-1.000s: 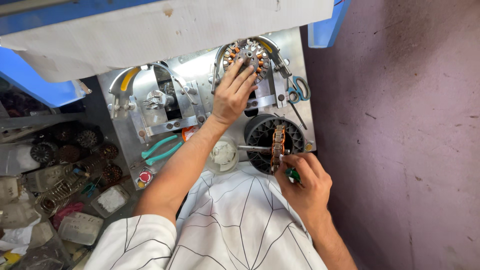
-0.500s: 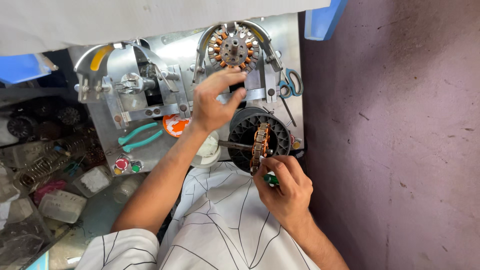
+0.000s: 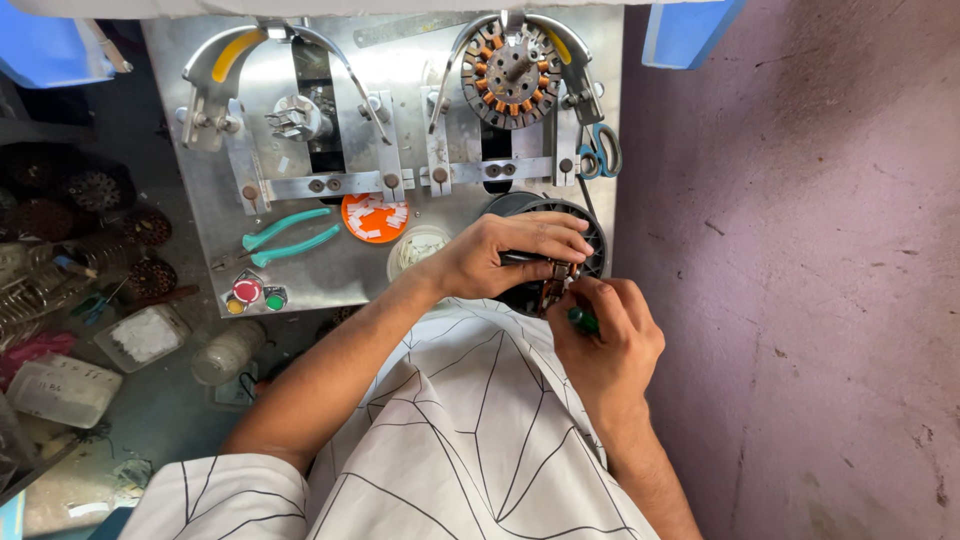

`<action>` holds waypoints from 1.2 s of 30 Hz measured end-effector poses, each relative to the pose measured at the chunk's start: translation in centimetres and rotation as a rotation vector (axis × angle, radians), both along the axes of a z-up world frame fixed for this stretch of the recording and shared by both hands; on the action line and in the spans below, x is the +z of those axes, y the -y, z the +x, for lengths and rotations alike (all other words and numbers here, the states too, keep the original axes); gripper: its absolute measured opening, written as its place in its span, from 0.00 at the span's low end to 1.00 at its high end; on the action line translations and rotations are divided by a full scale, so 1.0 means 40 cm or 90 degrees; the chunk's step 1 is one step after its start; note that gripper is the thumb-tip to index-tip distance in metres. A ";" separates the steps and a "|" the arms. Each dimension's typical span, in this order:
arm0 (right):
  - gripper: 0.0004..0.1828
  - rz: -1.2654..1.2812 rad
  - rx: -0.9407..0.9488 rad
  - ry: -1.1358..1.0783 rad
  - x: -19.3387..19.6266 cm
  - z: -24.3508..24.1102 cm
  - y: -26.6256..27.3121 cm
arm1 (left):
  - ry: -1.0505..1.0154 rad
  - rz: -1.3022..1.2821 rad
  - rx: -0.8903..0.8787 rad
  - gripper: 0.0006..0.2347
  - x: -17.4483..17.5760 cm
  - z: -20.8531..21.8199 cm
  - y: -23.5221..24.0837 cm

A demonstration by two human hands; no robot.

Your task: The person winds copper wire onto fan stators using an industrial winding machine, then uses a screwdriver to secure the wire ends and tidy the connections.

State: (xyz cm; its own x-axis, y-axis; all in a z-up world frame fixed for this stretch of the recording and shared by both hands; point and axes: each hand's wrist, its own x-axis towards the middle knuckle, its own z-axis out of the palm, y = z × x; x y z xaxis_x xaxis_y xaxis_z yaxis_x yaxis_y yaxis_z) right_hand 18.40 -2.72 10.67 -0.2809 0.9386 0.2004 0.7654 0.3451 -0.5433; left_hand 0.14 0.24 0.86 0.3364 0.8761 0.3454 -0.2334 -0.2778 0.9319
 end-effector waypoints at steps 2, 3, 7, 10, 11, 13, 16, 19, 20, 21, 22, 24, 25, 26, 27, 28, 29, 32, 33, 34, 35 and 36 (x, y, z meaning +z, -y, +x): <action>0.11 -0.039 -0.014 0.010 0.008 -0.001 -0.009 | 0.006 -0.002 0.006 0.13 -0.008 0.001 0.002; 0.10 -0.071 -0.024 0.014 0.010 0.004 -0.017 | 0.010 -0.004 0.006 0.13 -0.011 0.002 0.004; 0.10 -0.210 0.008 -0.013 0.012 0.037 -0.083 | 0.009 -0.043 0.006 0.15 -0.016 0.004 0.007; 0.08 -0.420 -0.020 -0.137 0.002 0.057 -0.122 | 0.019 -0.033 -0.003 0.15 -0.014 0.001 0.006; 0.07 -0.449 -0.024 -0.153 0.001 0.065 -0.125 | 0.014 -0.042 -0.011 0.16 -0.014 0.001 0.007; 0.06 -0.505 -0.031 -0.184 0.000 0.079 -0.129 | 0.002 -0.059 -0.026 0.17 -0.012 -0.003 0.004; 0.06 -0.480 -0.040 -0.218 -0.002 0.089 -0.126 | 0.041 -0.062 -0.079 0.22 -0.012 -0.020 -0.005; 0.05 -0.501 -0.070 -0.256 -0.017 0.086 -0.131 | 0.032 -0.070 -0.078 0.23 -0.017 -0.025 -0.006; 0.05 -0.504 -0.069 -0.233 -0.021 0.088 -0.135 | 0.032 -0.067 -0.075 0.23 -0.020 -0.022 -0.006; 0.06 -0.508 -0.069 -0.210 -0.027 0.089 -0.141 | 0.032 -0.066 -0.073 0.23 -0.023 -0.019 -0.006; 0.06 -0.512 -0.068 -0.188 -0.032 0.090 -0.145 | 0.032 -0.065 -0.070 0.23 -0.025 -0.017 -0.005; 0.07 -0.517 -0.072 -0.163 -0.042 0.098 -0.151 | 0.026 -0.069 -0.064 0.23 -0.028 -0.010 -0.004; 0.07 -0.519 -0.072 -0.151 -0.047 0.102 -0.155 | 0.022 -0.070 -0.060 0.23 -0.029 -0.010 -0.005; 0.07 -0.534 -0.060 -0.179 -0.050 0.107 -0.158 | 0.021 -0.070 -0.060 0.23 -0.028 -0.009 -0.004; 0.06 -0.549 -0.048 -0.208 -0.054 0.111 -0.162 | 0.019 -0.070 -0.060 0.23 -0.027 -0.010 -0.004; 0.06 -0.563 -0.036 -0.237 -0.058 0.114 -0.164 | 0.017 -0.069 -0.059 0.24 -0.026 -0.012 -0.004; 0.06 -0.559 -0.033 -0.250 -0.063 0.115 -0.166 | 0.020 -0.075 -0.059 0.24 -0.025 -0.013 -0.006; 0.07 -0.551 -0.029 -0.270 -0.075 0.113 -0.162 | 0.021 -0.082 -0.055 0.24 -0.026 -0.016 -0.002; 0.07 -0.544 -0.037 -0.264 -0.075 0.113 -0.155 | 0.016 -0.071 -0.054 0.24 -0.027 -0.014 -0.002; 0.07 -0.537 -0.044 -0.257 -0.072 0.113 -0.150 | 0.011 -0.061 -0.053 0.24 -0.028 -0.011 0.001; 0.07 -0.540 -0.055 -0.245 -0.068 0.108 -0.150 | 0.008 -0.064 -0.053 0.24 -0.027 -0.011 -0.002; 0.06 -0.543 -0.066 -0.234 -0.063 0.103 -0.150 | 0.005 -0.067 -0.054 0.24 -0.026 -0.010 -0.003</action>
